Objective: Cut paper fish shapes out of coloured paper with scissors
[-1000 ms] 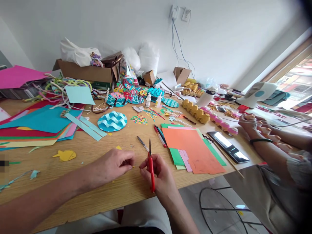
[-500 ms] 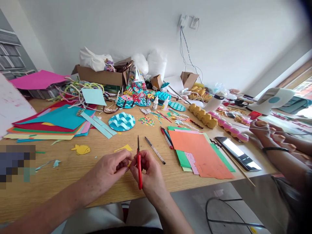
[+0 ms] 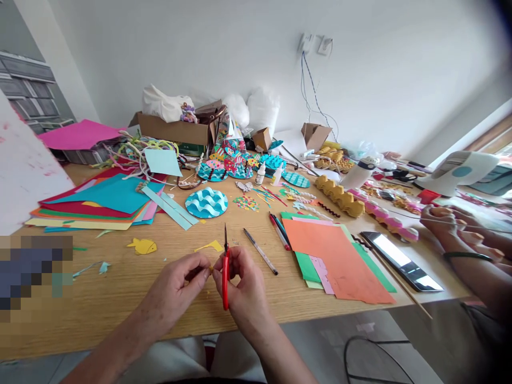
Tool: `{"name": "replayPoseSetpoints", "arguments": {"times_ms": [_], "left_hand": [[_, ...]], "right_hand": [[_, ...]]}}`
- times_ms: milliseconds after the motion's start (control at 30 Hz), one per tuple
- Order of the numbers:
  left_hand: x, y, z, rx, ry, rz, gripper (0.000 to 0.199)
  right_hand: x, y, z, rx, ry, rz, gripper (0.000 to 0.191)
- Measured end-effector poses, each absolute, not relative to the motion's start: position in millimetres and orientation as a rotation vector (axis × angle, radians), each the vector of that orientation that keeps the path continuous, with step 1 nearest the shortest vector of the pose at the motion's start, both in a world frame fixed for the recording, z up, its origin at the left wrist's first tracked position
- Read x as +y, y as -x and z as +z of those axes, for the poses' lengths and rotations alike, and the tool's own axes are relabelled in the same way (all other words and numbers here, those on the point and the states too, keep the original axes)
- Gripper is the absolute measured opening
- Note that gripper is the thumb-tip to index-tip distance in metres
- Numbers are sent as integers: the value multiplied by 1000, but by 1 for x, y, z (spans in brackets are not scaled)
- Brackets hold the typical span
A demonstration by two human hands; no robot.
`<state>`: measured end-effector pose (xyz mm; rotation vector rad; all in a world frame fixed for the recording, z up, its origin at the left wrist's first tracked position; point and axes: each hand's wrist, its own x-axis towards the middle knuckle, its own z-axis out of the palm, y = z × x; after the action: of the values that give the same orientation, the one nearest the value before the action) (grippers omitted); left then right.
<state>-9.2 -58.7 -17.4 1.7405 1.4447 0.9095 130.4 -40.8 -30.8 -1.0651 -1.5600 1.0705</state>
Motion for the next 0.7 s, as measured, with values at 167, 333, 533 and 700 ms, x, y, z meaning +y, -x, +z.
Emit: {"name": "replayPoseSetpoints", "arguments": {"times_ms": [167,333,533,700], "left_hand": [[-59,9,-19,1436,-1679,966,18],[-60,13,-18,1382,-1527,1085,20],[-66,18,-11,1187,-1285,1171,19],[-68,18,-6,1151,-1179,1186,14]], "right_hand": [[-39,-129,-27,-1571,1061,1092,12],[-46,-136,-23,-1645,1037,1134,11],[-58,-146,-26,-1776,1064,1222,15],[-61,-148,-26,-1793,1059,1282,15]]}}
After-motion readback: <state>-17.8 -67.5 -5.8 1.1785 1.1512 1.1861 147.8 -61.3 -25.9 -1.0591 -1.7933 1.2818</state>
